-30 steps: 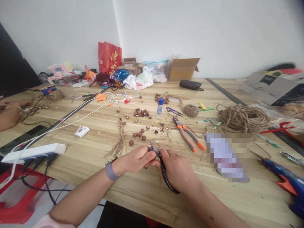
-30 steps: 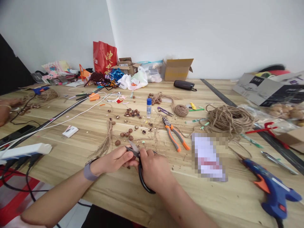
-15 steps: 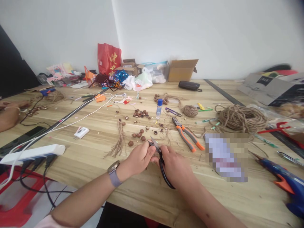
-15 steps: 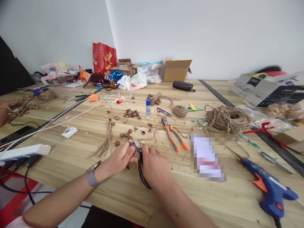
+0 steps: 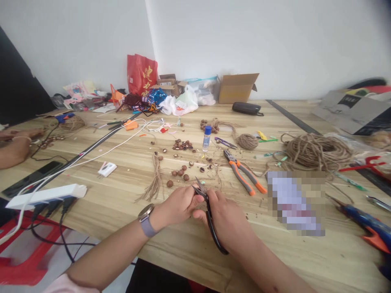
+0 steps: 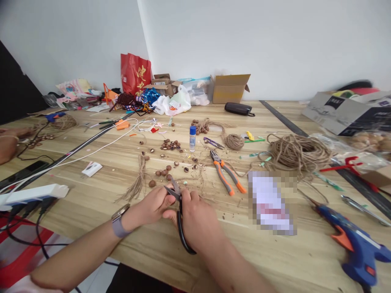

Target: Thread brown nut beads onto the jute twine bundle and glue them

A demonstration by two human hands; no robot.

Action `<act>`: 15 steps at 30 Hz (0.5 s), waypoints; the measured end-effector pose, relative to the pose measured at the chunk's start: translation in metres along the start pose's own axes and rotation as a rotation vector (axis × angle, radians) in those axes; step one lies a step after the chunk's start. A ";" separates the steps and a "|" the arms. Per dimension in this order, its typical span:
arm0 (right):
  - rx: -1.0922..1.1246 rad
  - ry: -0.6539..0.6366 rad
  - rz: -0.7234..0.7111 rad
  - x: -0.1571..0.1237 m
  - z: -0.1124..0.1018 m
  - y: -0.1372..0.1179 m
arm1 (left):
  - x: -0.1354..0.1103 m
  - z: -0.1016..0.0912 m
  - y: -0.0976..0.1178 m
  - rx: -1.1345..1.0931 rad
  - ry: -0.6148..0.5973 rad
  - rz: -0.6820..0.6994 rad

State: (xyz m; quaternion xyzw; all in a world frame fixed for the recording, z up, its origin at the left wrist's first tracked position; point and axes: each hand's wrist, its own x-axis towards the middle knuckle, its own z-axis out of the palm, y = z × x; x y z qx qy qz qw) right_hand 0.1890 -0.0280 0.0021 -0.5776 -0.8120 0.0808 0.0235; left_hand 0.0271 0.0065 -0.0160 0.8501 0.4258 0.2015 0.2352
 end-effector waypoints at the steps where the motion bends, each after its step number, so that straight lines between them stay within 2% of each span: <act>1: -0.004 -0.010 0.009 0.000 -0.001 -0.001 | 0.000 0.000 0.000 -0.007 0.003 0.002; 9: 0.018 -0.018 0.015 0.000 0.000 -0.002 | -0.004 0.002 0.002 -0.133 0.104 0.011; 15: -0.003 0.022 -0.002 0.000 0.002 0.000 | -0.004 0.002 0.001 -0.170 0.098 0.031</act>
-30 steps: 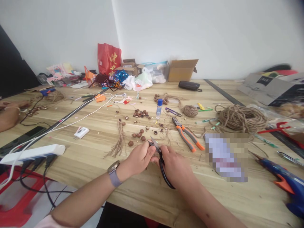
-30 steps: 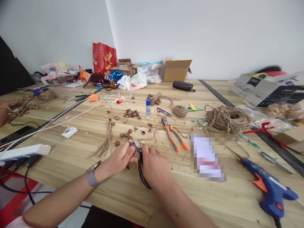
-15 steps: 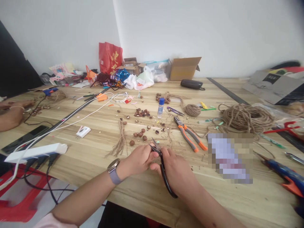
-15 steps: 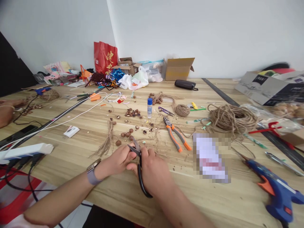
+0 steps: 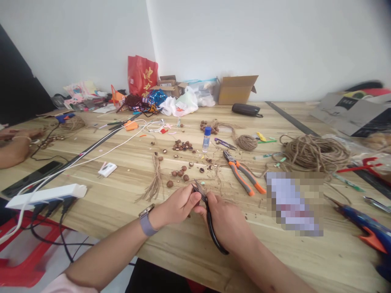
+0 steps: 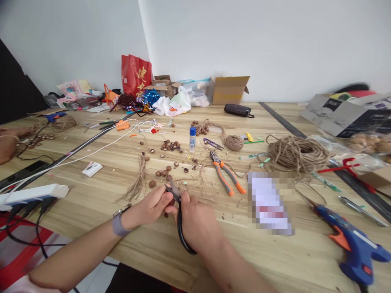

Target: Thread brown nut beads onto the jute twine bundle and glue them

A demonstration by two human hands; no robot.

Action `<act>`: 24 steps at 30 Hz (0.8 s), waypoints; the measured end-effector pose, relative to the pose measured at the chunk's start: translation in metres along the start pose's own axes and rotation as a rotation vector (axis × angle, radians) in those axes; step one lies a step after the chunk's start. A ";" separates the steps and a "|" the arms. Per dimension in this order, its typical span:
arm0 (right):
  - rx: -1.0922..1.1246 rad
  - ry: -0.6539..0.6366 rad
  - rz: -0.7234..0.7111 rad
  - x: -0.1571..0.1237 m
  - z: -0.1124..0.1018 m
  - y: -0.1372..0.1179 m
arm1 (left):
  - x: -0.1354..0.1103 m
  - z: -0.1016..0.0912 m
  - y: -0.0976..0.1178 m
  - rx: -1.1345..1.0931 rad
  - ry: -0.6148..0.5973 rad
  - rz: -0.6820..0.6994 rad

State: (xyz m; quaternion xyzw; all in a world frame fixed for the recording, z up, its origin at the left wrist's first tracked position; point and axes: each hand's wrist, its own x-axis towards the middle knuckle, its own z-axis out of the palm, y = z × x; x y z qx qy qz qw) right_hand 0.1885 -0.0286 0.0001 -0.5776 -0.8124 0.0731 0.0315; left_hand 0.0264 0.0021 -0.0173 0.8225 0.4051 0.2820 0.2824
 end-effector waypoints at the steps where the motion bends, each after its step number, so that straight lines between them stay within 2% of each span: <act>1: -0.010 0.007 -0.001 0.000 0.000 0.000 | 0.000 0.000 0.000 -0.002 0.000 -0.004; 11: -0.037 0.017 0.012 0.002 0.002 0.004 | 0.000 0.003 0.004 -0.111 0.013 -0.078; 15: -0.026 0.033 0.017 0.004 0.002 0.007 | 0.001 0.005 0.005 -0.063 0.043 -0.135; 20: 0.060 0.048 -0.034 0.003 0.002 0.008 | 0.003 0.002 0.005 -0.011 0.001 -0.063; 24: 0.061 0.065 -0.065 0.001 0.001 0.009 | 0.004 0.000 0.004 0.026 -0.044 -0.058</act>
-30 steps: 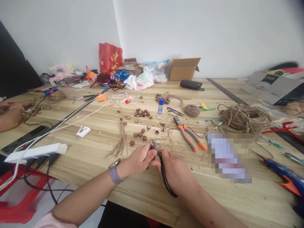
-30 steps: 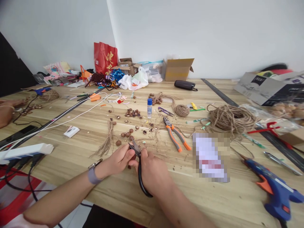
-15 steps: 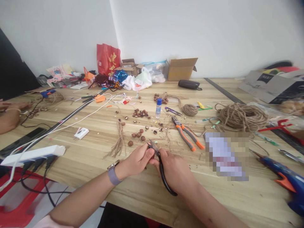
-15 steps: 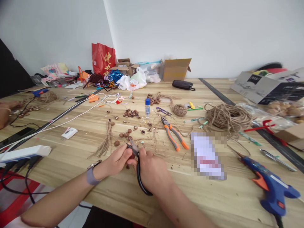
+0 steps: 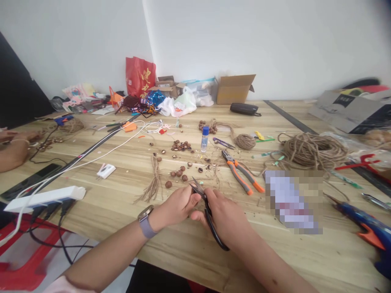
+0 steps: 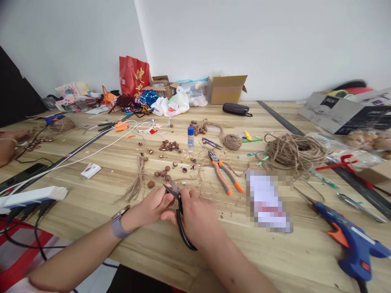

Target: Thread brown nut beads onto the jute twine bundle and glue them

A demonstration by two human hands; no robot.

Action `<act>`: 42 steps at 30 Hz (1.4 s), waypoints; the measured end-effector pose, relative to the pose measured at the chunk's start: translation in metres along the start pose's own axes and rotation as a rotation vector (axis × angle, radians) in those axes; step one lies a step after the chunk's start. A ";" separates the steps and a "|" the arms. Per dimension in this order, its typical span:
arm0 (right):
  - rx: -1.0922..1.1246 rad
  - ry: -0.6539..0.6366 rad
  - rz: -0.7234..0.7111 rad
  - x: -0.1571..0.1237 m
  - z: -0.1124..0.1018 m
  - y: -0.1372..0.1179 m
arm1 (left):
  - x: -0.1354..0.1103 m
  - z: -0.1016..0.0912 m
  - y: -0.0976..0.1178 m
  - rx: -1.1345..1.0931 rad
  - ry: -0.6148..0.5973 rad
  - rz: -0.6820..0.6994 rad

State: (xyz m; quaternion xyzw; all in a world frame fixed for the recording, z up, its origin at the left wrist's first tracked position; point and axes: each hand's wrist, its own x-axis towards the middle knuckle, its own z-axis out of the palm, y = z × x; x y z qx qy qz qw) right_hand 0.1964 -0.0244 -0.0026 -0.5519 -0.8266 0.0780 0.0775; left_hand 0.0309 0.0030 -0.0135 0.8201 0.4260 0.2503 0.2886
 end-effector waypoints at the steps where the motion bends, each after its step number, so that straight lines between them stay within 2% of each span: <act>1: 0.003 0.005 -0.010 0.000 0.000 0.000 | 0.000 0.000 0.000 -0.002 -0.014 0.005; 10: -0.057 -0.049 0.042 -0.002 -0.003 -0.006 | -0.001 0.000 0.004 -0.077 -0.044 0.013; 17: -0.095 -0.066 0.072 0.000 0.002 -0.008 | -0.006 0.000 0.004 -0.126 0.014 0.002; 24: -0.037 -0.059 0.071 0.002 0.005 -0.004 | -0.002 0.003 0.005 -0.363 -0.069 -0.008; 29: 0.178 0.006 0.066 0.005 0.002 0.004 | 0.000 0.001 0.006 -0.341 0.006 -0.007; 33: 0.280 0.123 0.020 0.005 0.001 0.012 | 0.000 -0.001 0.004 -0.278 0.032 0.023; 37: 0.250 0.157 -0.057 0.003 0.004 0.015 | 0.000 -0.002 -0.001 -0.205 0.025 0.016; 42: 0.166 0.179 -0.097 0.001 0.007 0.013 | 0.000 -0.004 -0.002 -0.110 0.021 0.111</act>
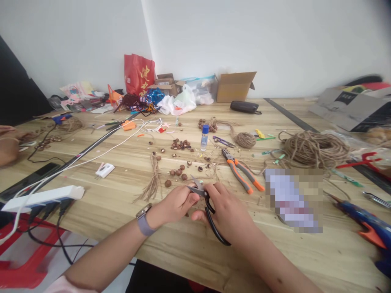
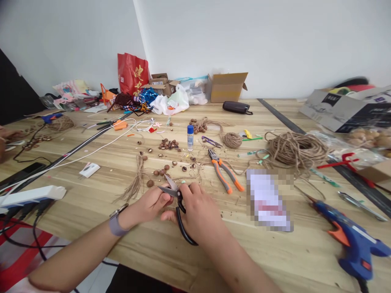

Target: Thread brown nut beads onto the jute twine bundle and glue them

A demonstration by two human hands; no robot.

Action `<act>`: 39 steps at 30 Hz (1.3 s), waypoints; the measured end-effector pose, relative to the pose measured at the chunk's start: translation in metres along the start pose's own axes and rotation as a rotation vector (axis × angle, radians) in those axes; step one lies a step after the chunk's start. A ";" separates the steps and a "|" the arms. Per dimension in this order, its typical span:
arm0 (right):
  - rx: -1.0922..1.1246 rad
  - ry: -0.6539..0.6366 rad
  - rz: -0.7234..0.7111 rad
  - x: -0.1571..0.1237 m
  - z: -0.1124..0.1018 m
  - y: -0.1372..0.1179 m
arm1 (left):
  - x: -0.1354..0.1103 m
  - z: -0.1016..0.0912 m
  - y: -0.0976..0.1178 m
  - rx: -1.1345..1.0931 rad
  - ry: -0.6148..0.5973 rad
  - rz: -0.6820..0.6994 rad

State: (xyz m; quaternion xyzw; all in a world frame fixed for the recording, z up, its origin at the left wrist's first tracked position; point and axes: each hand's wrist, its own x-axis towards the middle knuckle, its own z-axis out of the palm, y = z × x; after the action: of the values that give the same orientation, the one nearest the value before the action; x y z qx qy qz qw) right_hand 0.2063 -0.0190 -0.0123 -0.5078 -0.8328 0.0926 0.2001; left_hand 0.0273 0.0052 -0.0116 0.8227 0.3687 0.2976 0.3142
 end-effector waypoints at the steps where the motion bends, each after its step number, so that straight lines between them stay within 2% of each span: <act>1: -0.019 0.001 -0.006 0.000 0.000 -0.001 | 0.000 -0.001 0.001 0.022 -0.003 0.010; 7: -0.116 -0.021 -0.035 0.000 -0.002 -0.005 | -0.001 -0.005 0.007 0.037 -0.080 0.034; 13: -0.187 -0.174 0.020 0.000 -0.004 -0.008 | -0.004 -0.004 0.008 0.022 -0.120 -0.004; 16: -0.189 -0.218 0.031 0.000 -0.003 -0.009 | -0.006 -0.003 0.008 -0.017 -0.121 0.023; 19: -0.149 -0.173 0.040 0.000 -0.002 -0.009 | -0.005 -0.002 0.007 -0.073 -0.123 0.002; 22: -0.080 -0.050 0.045 0.003 -0.003 -0.007 | -0.004 0.000 0.006 -0.075 -0.070 -0.081; 25: -0.039 0.029 0.009 0.003 -0.004 -0.005 | -0.003 0.001 0.005 -0.049 -0.038 -0.070; 31: -0.049 0.044 -0.081 0.002 -0.006 -0.001 | -0.001 -0.004 0.008 -0.034 -0.072 0.013; 39: -0.044 0.028 -0.125 0.004 -0.006 0.002 | -0.001 -0.008 0.010 -0.010 -0.149 0.015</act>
State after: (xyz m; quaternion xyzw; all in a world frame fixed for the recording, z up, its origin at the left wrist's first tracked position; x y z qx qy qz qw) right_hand 0.2088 -0.0154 -0.0061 -0.4603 -0.8618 0.0543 0.2059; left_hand 0.0249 0.0015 0.0009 0.8437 0.3368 0.2396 0.3426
